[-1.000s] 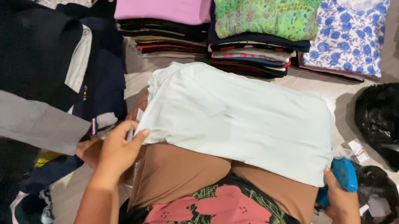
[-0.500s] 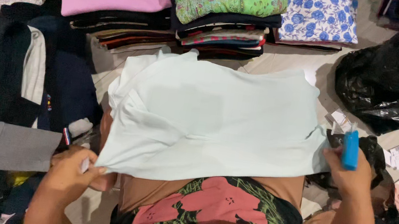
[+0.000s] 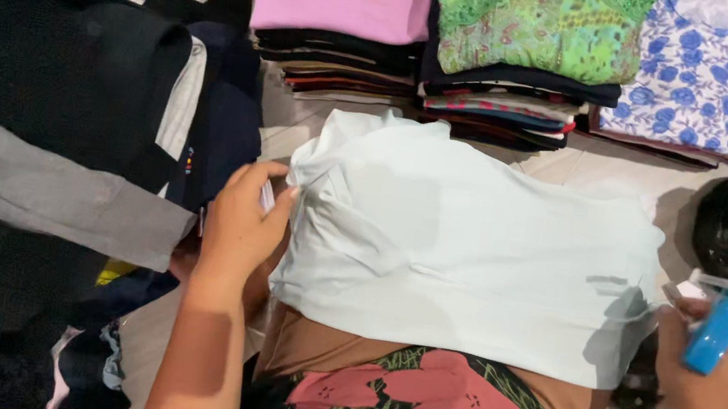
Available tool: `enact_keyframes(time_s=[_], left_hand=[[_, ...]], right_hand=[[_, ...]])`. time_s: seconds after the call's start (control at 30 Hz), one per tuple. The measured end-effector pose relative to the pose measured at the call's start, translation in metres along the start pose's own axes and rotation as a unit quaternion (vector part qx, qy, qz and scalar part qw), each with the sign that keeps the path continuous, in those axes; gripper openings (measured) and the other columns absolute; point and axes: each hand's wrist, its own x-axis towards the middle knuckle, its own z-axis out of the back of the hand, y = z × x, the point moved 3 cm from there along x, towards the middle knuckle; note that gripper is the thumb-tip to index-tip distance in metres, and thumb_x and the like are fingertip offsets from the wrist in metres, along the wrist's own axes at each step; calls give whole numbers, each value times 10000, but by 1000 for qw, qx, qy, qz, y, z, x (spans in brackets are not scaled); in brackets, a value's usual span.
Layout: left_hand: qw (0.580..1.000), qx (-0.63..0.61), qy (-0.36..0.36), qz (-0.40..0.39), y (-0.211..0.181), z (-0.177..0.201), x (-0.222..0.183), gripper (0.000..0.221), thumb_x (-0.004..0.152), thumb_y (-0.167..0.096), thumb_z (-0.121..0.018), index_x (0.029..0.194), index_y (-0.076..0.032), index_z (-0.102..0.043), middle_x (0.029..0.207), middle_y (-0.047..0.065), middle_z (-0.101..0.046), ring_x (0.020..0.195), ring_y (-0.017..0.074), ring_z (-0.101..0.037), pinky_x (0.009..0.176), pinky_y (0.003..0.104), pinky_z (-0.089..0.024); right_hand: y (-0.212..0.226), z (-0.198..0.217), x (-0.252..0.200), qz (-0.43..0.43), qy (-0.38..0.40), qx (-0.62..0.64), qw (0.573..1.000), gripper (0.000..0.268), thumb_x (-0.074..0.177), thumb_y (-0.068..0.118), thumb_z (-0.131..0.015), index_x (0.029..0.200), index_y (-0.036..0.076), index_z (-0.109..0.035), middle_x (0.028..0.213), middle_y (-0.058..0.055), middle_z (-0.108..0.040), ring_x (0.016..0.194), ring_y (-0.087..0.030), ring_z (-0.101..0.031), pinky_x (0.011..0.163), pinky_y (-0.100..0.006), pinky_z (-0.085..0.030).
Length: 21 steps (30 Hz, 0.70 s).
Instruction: The person uses a tagging gun to attach price tags to various items of clothing, including a green patterned top, a purple shirt, a light blue top, and a floral patterned garment. They pick up each item, align the tag, and use the tool to pierce the fabric and secure the tag before folding or setting the item aside.
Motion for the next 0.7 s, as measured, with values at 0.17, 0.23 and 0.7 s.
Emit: enact_keyframes(time_s=[0.17,0.23,0.7], left_hand=[[990,-41,-67,-116,-18,-13,82,230,909,-327,-704,1058,-154,-733,1031,60,-687,985,291,-677,847,425,-487],[998,41,33,-40,-39,-27,124,352,949,-474,-606,922,-132,-685,984,106,-715,971,350,-679,815,463,-481],[952,-253,169,18,-59,-101,183,297,666,-258,-901,883,-116,-755,731,49,-683,731,183,-673,649,301,-521]], right_hand=[[62,-23,86,5,125,-54,991,420,994,221,-791,1370,94,-655,1291,-201,-652,1090,-549,-598,824,-735,-524],[113,-38,128,33,224,-55,972,581,932,206,-756,1467,106,-554,1348,-223,-617,1141,-546,-578,821,-712,-500],[147,-155,189,113,517,-95,843,558,608,432,-859,1088,163,-765,952,-182,-809,1007,-427,-745,920,-519,-587]])
